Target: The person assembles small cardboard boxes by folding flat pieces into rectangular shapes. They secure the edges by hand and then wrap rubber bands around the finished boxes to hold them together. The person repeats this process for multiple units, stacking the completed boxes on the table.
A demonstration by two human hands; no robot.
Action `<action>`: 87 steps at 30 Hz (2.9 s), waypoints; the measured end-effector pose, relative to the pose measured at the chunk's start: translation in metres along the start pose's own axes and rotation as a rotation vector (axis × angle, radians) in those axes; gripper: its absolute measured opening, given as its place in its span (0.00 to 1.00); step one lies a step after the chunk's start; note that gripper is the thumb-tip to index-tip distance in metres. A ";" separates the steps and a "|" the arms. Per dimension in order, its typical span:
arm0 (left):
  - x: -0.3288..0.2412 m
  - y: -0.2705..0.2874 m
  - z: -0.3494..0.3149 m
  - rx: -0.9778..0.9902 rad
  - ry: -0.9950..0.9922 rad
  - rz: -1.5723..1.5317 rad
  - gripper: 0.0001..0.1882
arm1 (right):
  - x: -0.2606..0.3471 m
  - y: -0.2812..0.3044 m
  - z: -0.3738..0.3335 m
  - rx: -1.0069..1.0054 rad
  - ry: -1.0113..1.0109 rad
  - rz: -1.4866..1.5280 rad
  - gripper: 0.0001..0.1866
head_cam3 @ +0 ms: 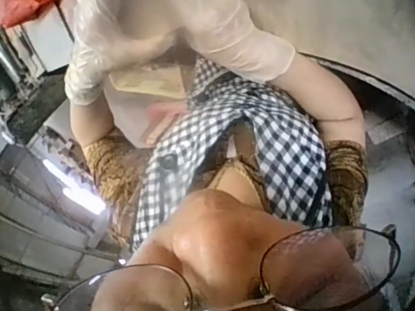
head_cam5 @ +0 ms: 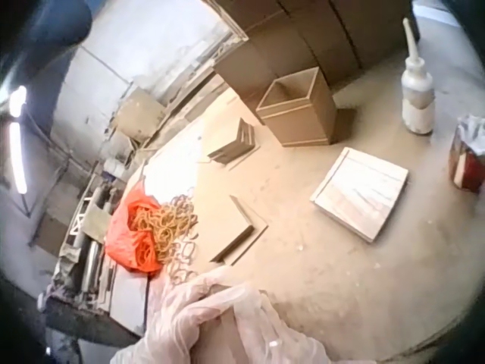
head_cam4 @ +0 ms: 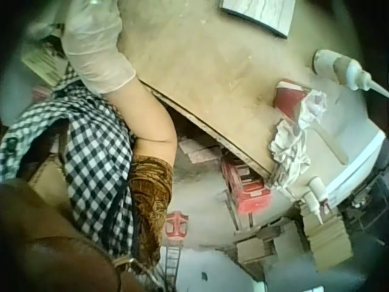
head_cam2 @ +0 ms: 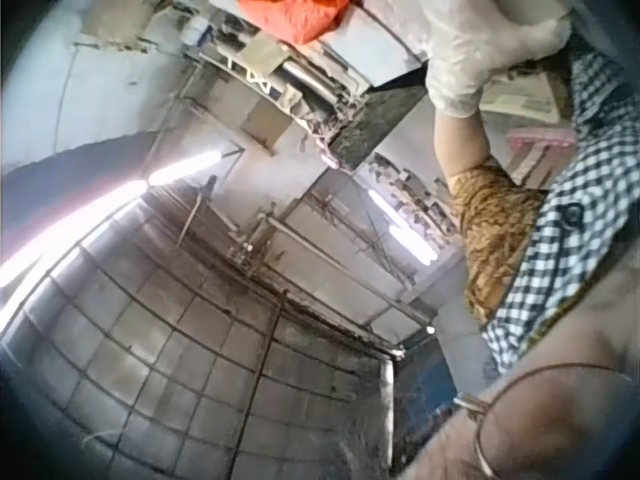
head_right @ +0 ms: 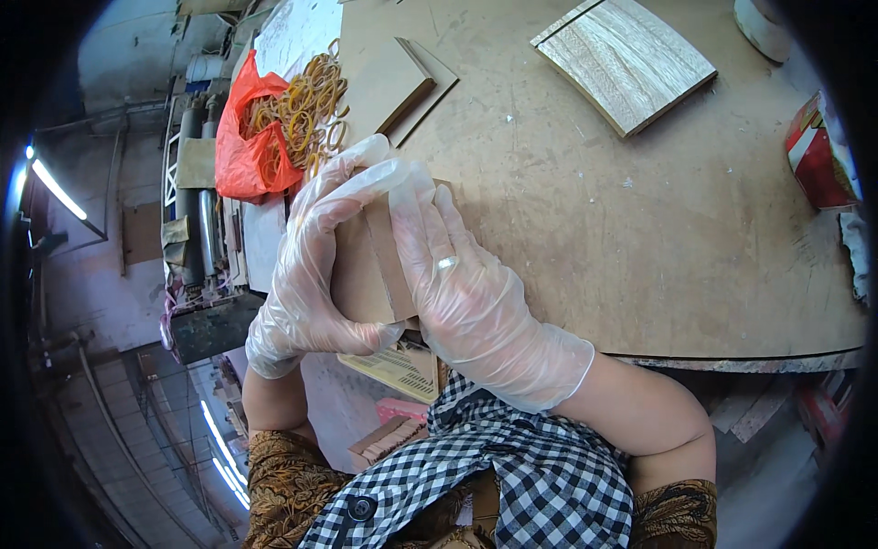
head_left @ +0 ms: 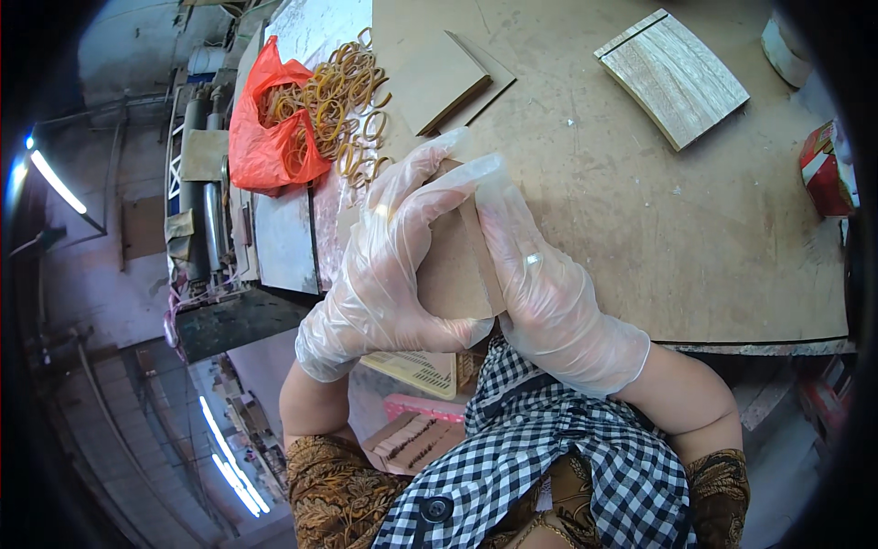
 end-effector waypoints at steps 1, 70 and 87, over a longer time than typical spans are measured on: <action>0.000 0.000 0.000 -0.008 -0.002 -0.006 0.53 | 0.000 0.000 0.000 0.000 -0.005 0.009 0.46; 0.081 0.139 -0.168 -1.465 0.053 -0.021 0.23 | 0.094 0.033 0.151 -0.093 0.000 -0.246 0.15; 0.164 -0.005 -0.102 -0.440 0.577 -1.224 0.21 | -0.070 0.024 0.101 0.476 -0.760 -0.023 0.11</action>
Point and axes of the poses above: each hand's wrist, its own z-axis towards the middle knuckle, its own y-axis out of the back of the hand, x = y × z, the point moved 10 cm from there along z, towards the middle knuckle, and after that the axes turned 8 degrees about -z, right-handed, at the moved point
